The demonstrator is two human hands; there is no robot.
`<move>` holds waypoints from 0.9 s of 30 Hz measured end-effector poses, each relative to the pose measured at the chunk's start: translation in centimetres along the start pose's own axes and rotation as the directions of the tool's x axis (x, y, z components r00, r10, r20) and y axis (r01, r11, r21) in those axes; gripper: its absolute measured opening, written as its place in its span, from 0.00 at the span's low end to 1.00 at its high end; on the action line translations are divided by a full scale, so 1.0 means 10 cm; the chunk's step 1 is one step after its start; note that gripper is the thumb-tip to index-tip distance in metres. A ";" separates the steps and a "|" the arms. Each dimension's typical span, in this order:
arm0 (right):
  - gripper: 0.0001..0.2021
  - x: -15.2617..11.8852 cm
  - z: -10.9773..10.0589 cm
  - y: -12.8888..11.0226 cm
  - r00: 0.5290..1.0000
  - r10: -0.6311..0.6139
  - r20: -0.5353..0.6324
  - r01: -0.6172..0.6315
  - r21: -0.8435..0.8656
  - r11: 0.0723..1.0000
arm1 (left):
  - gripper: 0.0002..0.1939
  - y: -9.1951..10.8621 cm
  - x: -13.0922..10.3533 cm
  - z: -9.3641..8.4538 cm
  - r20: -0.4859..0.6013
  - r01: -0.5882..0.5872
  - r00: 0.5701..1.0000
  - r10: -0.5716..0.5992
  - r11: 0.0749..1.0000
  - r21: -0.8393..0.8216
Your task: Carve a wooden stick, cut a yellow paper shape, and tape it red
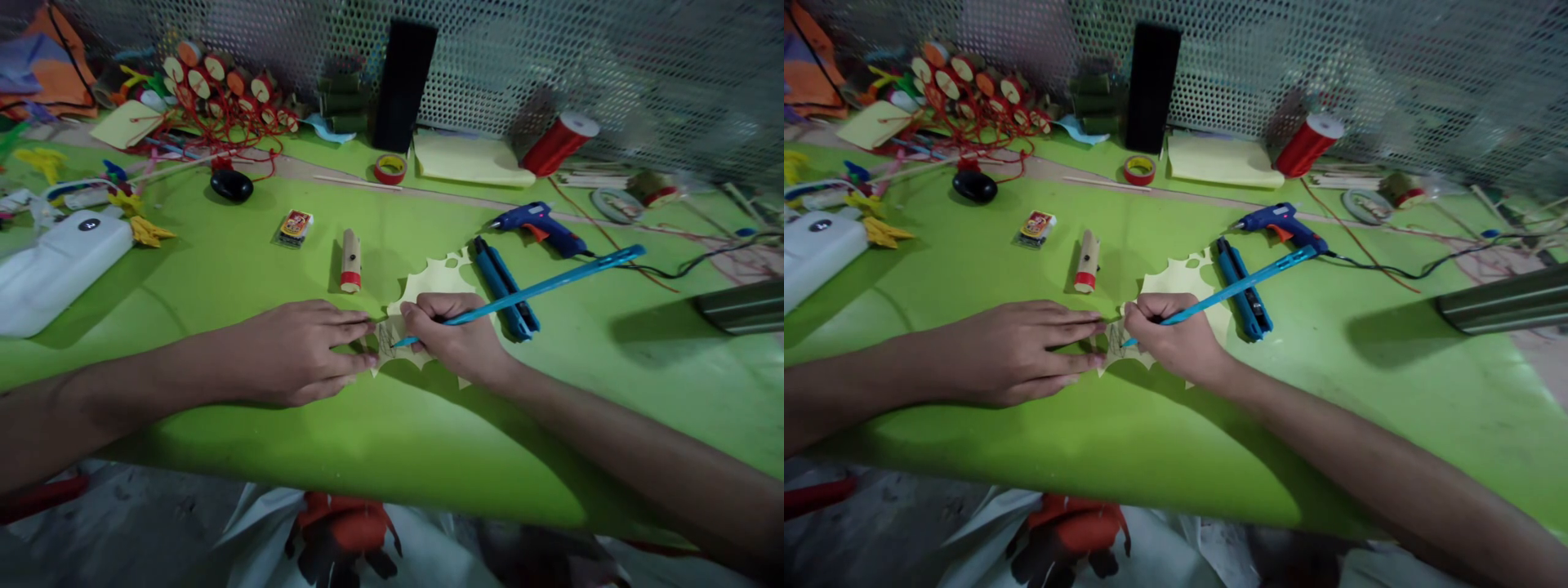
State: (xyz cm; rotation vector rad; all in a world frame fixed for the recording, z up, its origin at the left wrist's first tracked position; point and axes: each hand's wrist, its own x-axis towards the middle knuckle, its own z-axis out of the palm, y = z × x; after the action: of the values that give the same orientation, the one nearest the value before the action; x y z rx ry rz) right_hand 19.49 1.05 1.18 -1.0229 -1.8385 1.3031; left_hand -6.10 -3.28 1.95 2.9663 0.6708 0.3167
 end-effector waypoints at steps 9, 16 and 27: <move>0.21 0.00 0.00 0.00 0.999 -0.029 -0.024 0.028 -0.047 0.999 | 0.19 0.00 0.02 0.00 0.000 -0.008 1.000 0.008 1.000 0.021; 0.21 -0.01 -0.01 -0.01 1.000 0.028 -0.015 -0.028 0.013 1.000 | 0.19 0.00 0.00 0.00 0.018 -0.006 1.000 0.005 0.999 0.045; 0.22 0.00 0.01 -0.02 0.999 -0.026 0.030 0.027 -0.014 1.000 | 0.21 0.00 0.00 0.01 0.021 -0.005 1.000 0.004 0.999 0.040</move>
State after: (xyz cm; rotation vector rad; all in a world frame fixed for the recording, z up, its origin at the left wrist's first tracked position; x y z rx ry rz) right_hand 19.40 0.95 1.34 -0.9881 -1.8804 1.2978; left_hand -6.05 -3.31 1.87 3.0055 0.6758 0.2756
